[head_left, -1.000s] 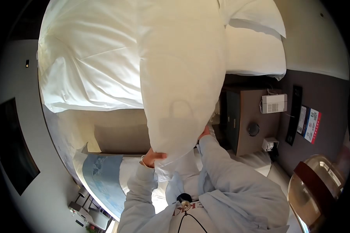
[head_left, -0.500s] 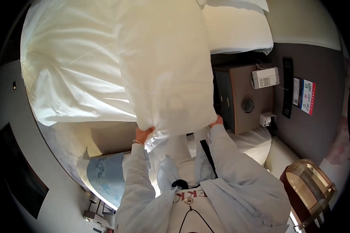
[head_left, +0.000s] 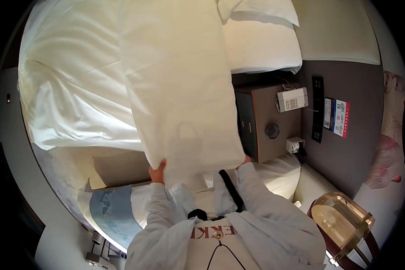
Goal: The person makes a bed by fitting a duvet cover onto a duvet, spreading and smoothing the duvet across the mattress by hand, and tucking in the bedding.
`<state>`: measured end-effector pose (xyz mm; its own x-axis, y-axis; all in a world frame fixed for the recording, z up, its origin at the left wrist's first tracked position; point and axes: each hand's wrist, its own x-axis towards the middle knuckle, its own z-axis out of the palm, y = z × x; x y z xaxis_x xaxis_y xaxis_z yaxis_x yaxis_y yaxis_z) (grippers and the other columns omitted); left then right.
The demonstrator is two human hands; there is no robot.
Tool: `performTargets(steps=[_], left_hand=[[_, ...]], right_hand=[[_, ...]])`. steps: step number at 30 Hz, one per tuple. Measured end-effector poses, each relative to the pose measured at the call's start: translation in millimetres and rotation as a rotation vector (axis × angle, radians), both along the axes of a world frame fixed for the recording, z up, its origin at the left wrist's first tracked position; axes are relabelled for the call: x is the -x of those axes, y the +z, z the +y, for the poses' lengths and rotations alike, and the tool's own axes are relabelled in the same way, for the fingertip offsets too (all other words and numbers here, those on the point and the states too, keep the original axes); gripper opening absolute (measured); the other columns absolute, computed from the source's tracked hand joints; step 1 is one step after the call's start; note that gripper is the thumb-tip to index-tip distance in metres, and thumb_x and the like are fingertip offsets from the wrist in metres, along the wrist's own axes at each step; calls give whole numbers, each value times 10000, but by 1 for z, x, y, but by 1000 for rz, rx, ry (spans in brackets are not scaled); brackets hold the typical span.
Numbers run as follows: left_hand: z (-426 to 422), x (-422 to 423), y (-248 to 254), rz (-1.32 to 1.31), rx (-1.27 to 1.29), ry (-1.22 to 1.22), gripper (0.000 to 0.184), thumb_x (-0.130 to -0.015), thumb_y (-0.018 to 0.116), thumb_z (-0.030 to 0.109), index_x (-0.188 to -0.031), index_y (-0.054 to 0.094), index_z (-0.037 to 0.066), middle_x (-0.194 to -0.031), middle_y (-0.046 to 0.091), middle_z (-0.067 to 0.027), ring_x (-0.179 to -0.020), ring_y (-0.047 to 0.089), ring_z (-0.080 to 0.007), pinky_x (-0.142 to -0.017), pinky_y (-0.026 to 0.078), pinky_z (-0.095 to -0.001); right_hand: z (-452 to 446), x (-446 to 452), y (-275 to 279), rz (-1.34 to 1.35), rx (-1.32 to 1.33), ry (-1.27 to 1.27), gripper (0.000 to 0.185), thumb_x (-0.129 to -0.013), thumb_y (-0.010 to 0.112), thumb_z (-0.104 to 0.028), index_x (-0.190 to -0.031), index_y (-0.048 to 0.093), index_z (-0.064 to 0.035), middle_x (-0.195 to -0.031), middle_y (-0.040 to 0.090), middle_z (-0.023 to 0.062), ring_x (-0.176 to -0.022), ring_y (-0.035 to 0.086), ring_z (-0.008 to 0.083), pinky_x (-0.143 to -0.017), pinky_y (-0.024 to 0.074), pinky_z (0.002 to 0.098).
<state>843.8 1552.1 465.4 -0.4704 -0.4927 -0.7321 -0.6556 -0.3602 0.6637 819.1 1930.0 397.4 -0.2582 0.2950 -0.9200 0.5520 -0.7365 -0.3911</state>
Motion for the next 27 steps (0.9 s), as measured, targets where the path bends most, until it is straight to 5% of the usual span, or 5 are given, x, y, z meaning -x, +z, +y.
performTargets(steps=[11,15,19,22,27], left_hand=[[14,-10,13,-74,-125,-368,351,-684,682,263,-877,593,-15,-795,613,-63,-681,569,-160,-605,462,-275],[29,-31,86,489,-382,-568,794,-642,702,283,-1249,267,13,-1266,342,-114,-1164,316,-229,-939,277,-335],[-15,-37,42,-198,-384,-368,449,-661,703,210,-1013,535,-13,-960,580,-108,-863,543,-189,-760,430,-286],[-9,-36,5,-56,4,-267,323,-666,704,195,-871,594,-29,-788,618,-81,-701,569,-148,-647,457,-261],[-1,-51,-9,5,-61,-264,343,-648,720,200,-860,596,-40,-804,616,-77,-712,570,-137,-640,451,-265]], right_hand=[[15,43,17,92,-45,-18,454,-835,436,-360,-1156,430,-39,-1089,515,119,-940,532,266,-804,443,400],[-13,40,50,64,60,11,455,-841,427,-355,-1166,420,-36,-1100,508,117,-943,529,265,-815,435,396],[-36,54,102,1,194,58,457,-847,417,-350,-1177,410,-34,-1111,501,116,-947,527,264,-827,427,392],[-45,70,98,134,296,210,489,-839,424,-378,-1193,390,-43,-1140,479,110,-945,527,261,-827,426,387],[-18,90,112,298,-17,651,394,-834,443,-228,-1188,390,-61,-1112,485,122,-902,548,242,-745,466,378]])
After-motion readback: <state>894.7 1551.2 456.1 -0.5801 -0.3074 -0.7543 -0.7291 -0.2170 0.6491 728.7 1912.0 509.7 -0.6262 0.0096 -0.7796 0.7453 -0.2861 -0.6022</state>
